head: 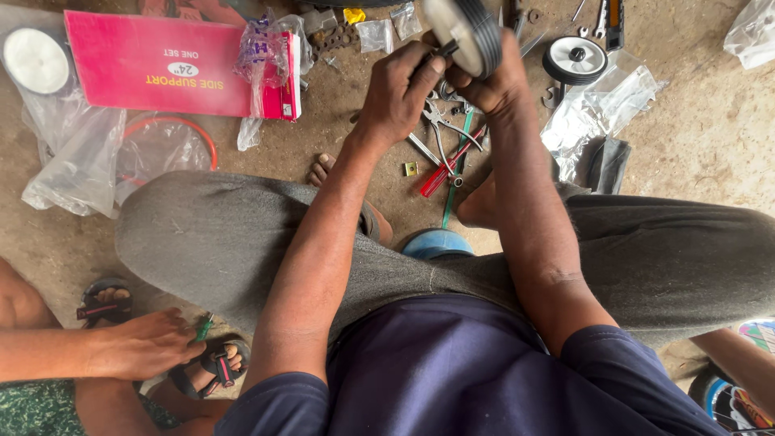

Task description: The person unpacks a side support set for a bicycle, assembles the wheels and brackets using pliers and a wrench, and attaches the support to the rear wheel of a bicycle.

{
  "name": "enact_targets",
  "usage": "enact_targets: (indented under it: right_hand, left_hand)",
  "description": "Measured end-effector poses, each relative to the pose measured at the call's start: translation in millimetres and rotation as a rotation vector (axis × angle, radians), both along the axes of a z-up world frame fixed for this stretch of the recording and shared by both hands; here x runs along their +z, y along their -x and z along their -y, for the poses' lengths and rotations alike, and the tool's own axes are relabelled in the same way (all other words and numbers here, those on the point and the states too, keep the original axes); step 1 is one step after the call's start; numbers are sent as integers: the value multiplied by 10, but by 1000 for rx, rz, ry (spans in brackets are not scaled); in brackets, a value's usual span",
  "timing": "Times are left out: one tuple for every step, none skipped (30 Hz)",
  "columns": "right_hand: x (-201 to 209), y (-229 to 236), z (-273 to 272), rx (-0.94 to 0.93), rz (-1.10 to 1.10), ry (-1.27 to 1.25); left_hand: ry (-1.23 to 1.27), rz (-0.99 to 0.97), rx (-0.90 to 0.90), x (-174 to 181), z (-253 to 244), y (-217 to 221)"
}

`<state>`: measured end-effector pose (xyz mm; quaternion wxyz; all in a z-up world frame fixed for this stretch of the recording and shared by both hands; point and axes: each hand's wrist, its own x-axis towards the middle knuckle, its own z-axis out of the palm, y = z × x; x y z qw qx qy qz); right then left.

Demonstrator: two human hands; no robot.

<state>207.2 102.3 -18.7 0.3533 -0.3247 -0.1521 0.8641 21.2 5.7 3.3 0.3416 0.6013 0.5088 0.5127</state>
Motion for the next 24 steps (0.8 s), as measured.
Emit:
enact_targets:
  right_hand:
    - [-2, 34, 30, 43, -10, 1]
    - [10, 54, 57, 57, -11, 24]
    - [30, 80, 63, 71, -13, 47]
    - [58, 100, 55, 86, -16, 70]
    - [92, 97, 57, 85, -19, 44]
    - [129, 90, 56, 84, -22, 18]
    - [165, 74, 71, 80, -22, -6]
    - [199, 68, 78, 82, 95, -84]
    - [237, 80, 63, 83, 209, -167]
    - [263, 112, 58, 83, 323, -249]
    - [277, 151, 74, 116, 387, -321]
    - [284, 190, 91, 150, 451, -393]
    - [279, 252, 94, 178, 514, -467]
    - [261, 312, 129, 131, 609, -750]
    - [231, 381, 173, 83, 696, -1039]
    - [188, 459, 202, 31, 779, -1328]
    - [121, 552, 250, -25, 723, -1156]
    - [41, 652, 300, -77, 664, -983]
    - [-40, 690, 383, -119, 611, -805]
    - [-109, 703, 471, -160, 590, -787]
    - [-157, 765, 448, -210, 558, -786]
    - [-184, 807, 405, -260, 525, -784]
    - [-201, 831, 384, -269, 498, -699]
    - [-206, 844, 362, -276, 470, -613]
  left_hand:
    - [-82, 29, -15, 52, 21, -10]
    - [-54, 58, -28, 97, 31, -19]
    - [-26, 85, -40, 133, 28, -3]
    - [2, 111, -52, 152, 20, 18]
    - [-68, 106, -49, 148, 15, 26]
    - [-139, 101, -47, 121, 6, 34]
    - [-206, 98, -49, 72, 16, 22]
    - [-129, 56, -18, 7, 8, 14]
    - [-56, 10, 8, -65, -25, 19]
    - [17, -35, 33, -141, -40, 16]
    - [39, 43, 52, -217, -39, 7]
    - [61, 121, 71, -285, -28, -6]
    - [81, 197, 85, -338, -42, 1]
    - [83, 213, 123, -374, -45, 23]
    - [81, 227, 166, -390, -61, 57]
    - [80, 241, 208, -390, -97, 103]
    - [-44, 213, 286, -381, -92, 159]
    - [-169, 184, 360, -362, -107, 221]
    - [-288, 159, 433, -339, -81, 229]
    - [-192, 304, 426, -302, -3, 213]
    - [-113, 443, 411, -241, -26, 249]
    - [-34, 580, 391, -171, -35, 267]
    - [-71, 483, 368, -110, -6, 261]
    - [-107, 386, 344, -59, 9, 245]
